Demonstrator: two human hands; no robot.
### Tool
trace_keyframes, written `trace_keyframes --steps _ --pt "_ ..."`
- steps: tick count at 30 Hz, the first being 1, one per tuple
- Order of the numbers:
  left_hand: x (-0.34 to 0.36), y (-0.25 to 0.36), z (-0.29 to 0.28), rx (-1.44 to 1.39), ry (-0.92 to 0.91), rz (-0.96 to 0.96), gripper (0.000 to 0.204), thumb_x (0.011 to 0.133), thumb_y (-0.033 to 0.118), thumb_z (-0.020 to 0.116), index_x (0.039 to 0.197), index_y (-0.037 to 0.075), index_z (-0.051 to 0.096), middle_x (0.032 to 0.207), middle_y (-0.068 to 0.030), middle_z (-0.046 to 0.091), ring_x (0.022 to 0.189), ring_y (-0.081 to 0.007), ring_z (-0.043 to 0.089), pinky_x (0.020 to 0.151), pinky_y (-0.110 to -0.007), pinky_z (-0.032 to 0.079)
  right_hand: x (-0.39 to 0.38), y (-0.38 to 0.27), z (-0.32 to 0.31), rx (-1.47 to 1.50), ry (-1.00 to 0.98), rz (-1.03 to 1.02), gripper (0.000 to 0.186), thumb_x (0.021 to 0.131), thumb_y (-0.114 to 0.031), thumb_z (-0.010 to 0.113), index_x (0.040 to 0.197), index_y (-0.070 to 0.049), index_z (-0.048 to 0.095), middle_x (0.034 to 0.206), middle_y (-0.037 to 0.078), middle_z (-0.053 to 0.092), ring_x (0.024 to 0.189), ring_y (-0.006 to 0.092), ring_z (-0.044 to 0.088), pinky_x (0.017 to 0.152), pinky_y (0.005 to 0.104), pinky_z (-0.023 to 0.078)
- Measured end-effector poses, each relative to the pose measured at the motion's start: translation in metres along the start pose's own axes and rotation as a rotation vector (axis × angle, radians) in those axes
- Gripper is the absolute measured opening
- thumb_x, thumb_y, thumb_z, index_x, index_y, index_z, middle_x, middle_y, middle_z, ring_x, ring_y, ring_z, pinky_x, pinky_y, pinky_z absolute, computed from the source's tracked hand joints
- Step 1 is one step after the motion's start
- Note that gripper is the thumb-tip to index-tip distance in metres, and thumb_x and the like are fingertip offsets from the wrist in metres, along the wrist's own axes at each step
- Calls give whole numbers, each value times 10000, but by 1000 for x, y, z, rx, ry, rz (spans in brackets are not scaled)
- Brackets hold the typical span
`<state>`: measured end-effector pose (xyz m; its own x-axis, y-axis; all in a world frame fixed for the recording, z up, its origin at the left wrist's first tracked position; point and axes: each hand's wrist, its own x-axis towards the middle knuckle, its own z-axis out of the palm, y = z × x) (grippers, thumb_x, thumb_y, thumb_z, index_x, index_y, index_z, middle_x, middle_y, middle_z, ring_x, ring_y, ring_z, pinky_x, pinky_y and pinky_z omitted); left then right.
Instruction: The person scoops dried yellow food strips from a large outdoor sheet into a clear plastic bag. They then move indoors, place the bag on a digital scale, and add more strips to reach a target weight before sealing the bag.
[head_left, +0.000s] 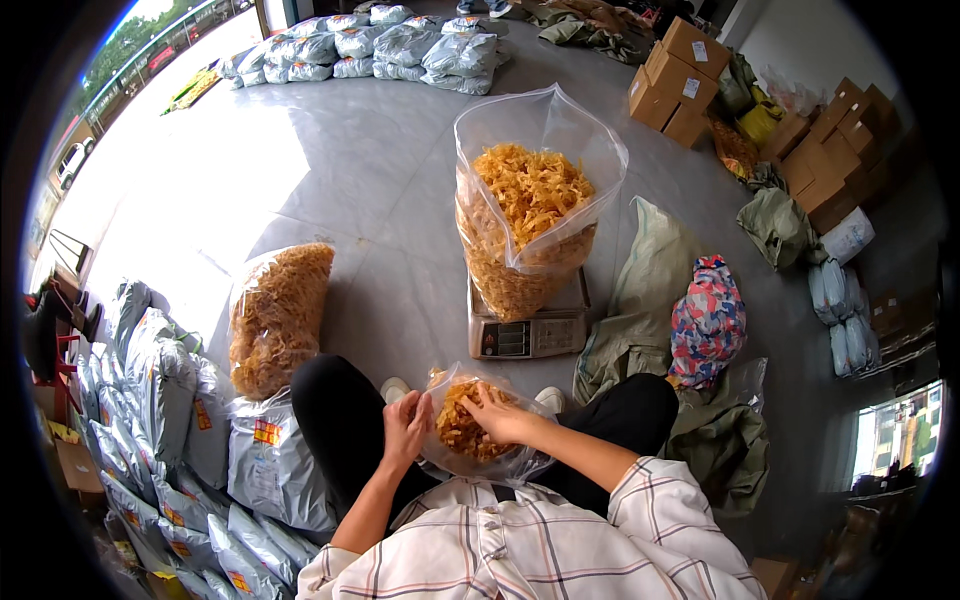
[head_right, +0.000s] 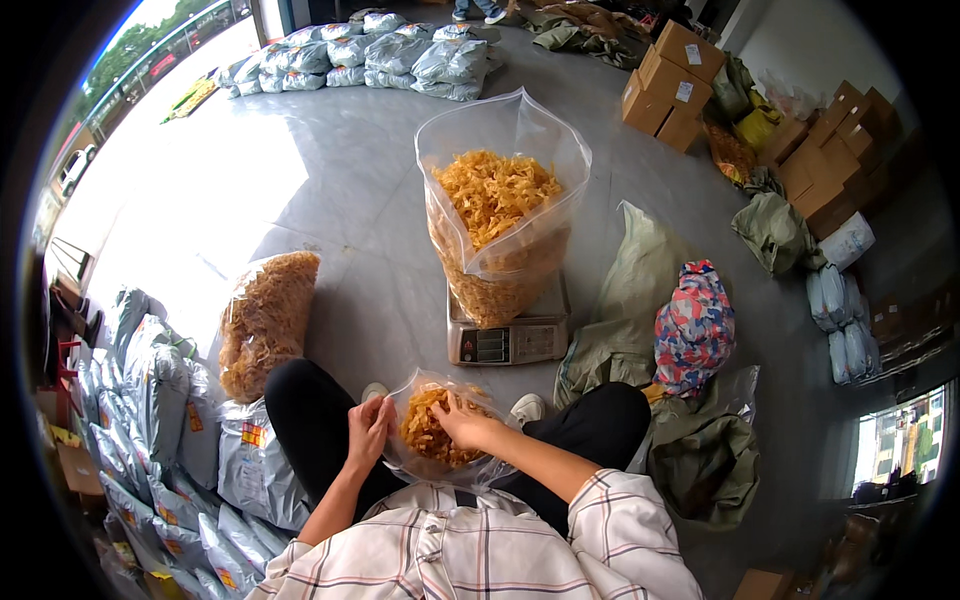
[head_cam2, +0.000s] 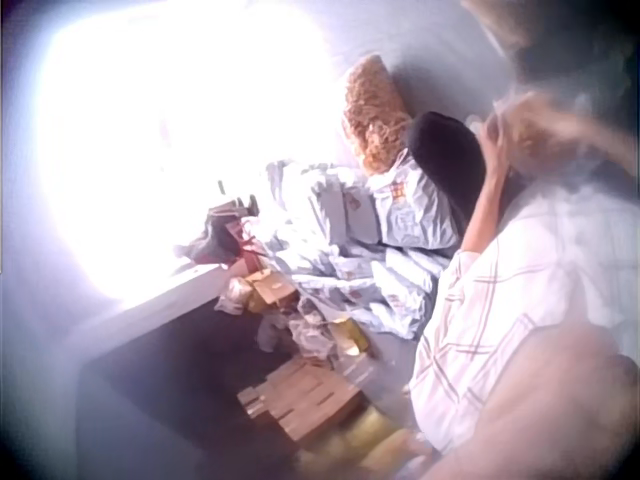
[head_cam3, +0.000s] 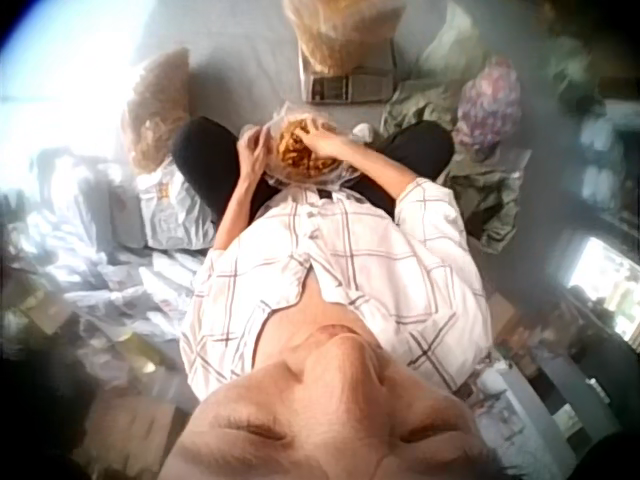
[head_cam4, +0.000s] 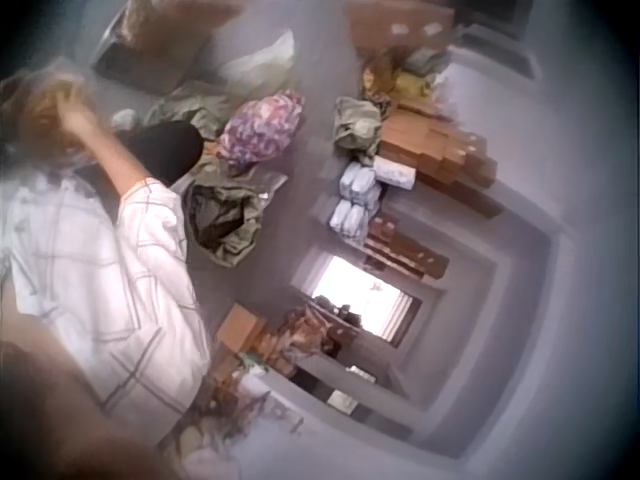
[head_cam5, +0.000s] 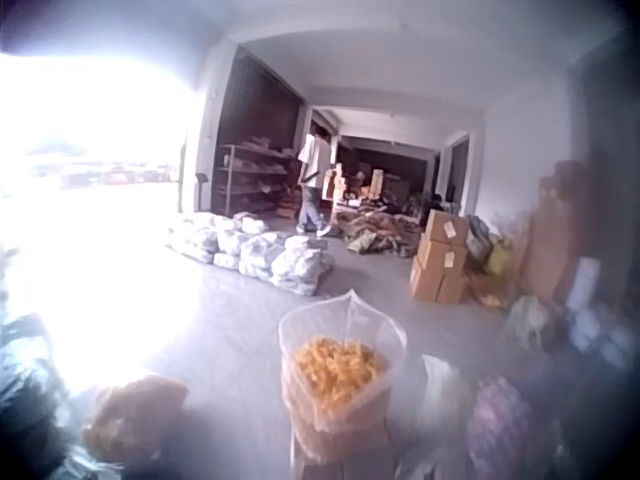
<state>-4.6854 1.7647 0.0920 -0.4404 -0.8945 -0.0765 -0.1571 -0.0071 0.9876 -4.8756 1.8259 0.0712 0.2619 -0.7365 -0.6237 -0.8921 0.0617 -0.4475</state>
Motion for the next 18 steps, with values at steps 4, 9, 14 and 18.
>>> trace_keyframes --steps 4,9,14,18 --pt "-3 -5 -5 6 20 -5 362 948 197 530 653 -11 505 494 -7 482 454 -56 449 429 -234 340 42 20 72 -104 193 141 1222 515 -204 876 1472 -115 120 1493 279 -100 1370 498 7 1001 679 238" --pt "-4 -8 -6 9 18 -11 368 948 201 530 644 -6 503 492 -9 488 453 -53 439 428 -237 334 33 11 85 -225 373 -36 1173 543 -207 843 1475 -138 134 1489 288 23 1355 470 158 985 595 335" --pt "-2 -3 -2 38 2 8 372 950 192 524 634 -2 502 490 -7 489 451 -55 439 430 -236 332 44 27 99 -276 546 46 974 641 -47 720 1460 -164 206 1431 304 149 1191 501 400 951 516 416" --pt "-3 -4 -2 29 13 2 381 954 188 515 623 0 498 487 -6 489 448 -56 437 430 -238 328 50 27 101 -312 411 110 908 648 -46 706 1433 -183 269 1391 292 218 1166 492 417 960 525 401"
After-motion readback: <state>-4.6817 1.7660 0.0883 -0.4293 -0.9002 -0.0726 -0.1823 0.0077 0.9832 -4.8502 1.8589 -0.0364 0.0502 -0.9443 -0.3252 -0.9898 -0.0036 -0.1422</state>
